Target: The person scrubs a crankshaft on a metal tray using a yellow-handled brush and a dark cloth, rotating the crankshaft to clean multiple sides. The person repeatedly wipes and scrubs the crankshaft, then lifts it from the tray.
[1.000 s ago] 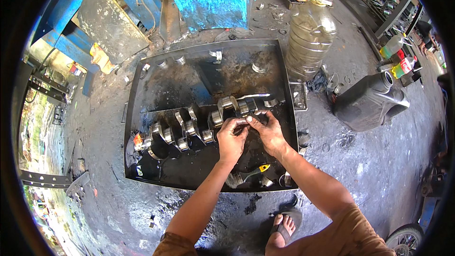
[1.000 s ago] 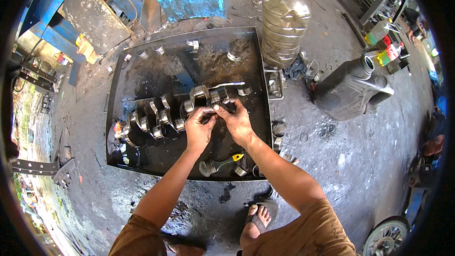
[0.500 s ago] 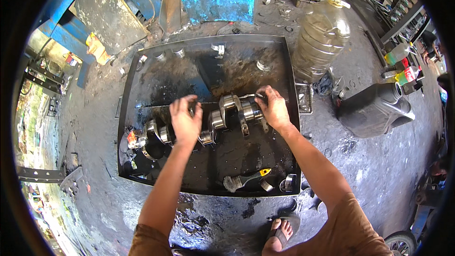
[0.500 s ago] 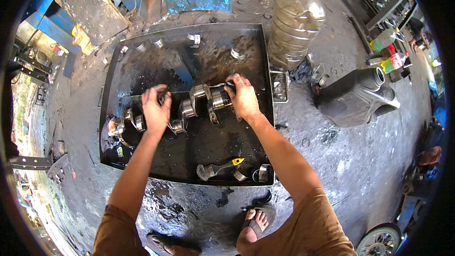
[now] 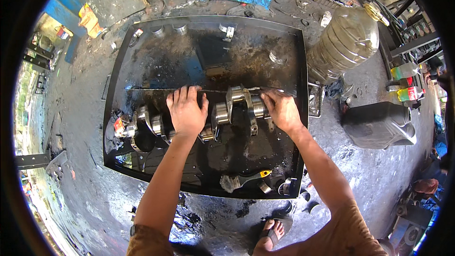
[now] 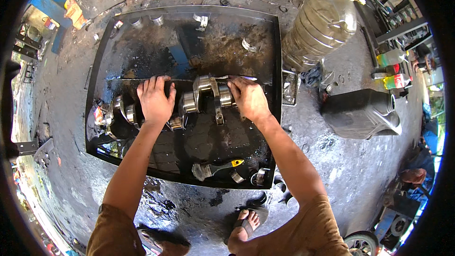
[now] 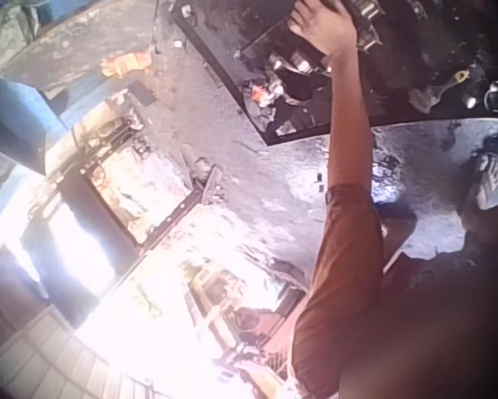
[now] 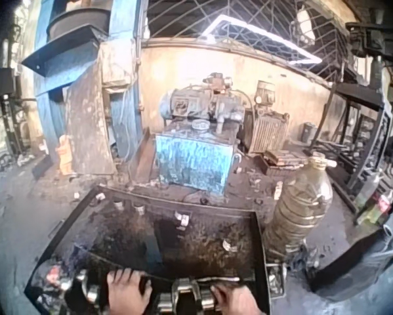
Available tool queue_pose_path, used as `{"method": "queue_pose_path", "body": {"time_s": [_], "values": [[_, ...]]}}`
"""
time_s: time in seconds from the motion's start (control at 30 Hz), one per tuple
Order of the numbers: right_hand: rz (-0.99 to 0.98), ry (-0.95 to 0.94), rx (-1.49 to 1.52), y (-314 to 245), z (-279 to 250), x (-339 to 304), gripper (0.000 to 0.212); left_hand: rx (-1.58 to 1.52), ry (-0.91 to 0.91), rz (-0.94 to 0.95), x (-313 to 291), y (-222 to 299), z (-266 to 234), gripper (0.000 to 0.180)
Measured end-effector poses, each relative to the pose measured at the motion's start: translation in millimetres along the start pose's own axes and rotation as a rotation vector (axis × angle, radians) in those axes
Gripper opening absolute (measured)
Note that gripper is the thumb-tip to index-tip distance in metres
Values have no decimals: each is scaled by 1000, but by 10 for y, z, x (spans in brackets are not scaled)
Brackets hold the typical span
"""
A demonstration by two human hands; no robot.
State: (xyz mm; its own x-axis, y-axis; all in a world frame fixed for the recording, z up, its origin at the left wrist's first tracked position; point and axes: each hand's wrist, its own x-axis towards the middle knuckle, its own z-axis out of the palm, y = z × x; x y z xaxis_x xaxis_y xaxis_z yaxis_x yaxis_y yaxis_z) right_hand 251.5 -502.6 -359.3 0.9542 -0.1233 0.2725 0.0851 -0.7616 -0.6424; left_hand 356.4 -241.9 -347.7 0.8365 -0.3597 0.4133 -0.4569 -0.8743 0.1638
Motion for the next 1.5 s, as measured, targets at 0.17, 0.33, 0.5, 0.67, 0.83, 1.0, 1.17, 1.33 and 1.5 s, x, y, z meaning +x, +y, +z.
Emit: {"method": "queue_pose_path", "body": {"time_s": [0.17, 0.33, 0.5, 0.67, 0.83, 1.0, 1.17, 1.33, 1.5], "values": [[-197, 100, -50, -101, -107, 147, 12, -7, -13, -43, 14, 7, -6, 22], [-128, 60, -36, -72, -153, 447, 27, 36, -27, -11, 24, 16, 5, 22], [-142, 17, 48, -23, -186, 387, 17, 32, -52, -36, 28, 20, 3, 22], [-129, -108, -128, 173, -132, 421, 32, 76, -4, 18, 25, 7, 32, 20], [-143, -67, -17, 52, -149, 121, 20, 95, 22, 36, 20, -11, 78, 21], [25, -148, -72, 77, -127, 291, 23, 148, 9, 37, 16, -49, 109, 23], [-198, 86, -64, 237, 43, -15, 25, 146, 17, 53, 28, -87, 156, 25], [-193, 97, -62, 139, 29, -19, 26, 127, 41, 58, 10, -84, 156, 25], [-158, 18, -54, -177, -138, 165, 13, 70, -35, 0, 18, -17, 40, 27]]}}
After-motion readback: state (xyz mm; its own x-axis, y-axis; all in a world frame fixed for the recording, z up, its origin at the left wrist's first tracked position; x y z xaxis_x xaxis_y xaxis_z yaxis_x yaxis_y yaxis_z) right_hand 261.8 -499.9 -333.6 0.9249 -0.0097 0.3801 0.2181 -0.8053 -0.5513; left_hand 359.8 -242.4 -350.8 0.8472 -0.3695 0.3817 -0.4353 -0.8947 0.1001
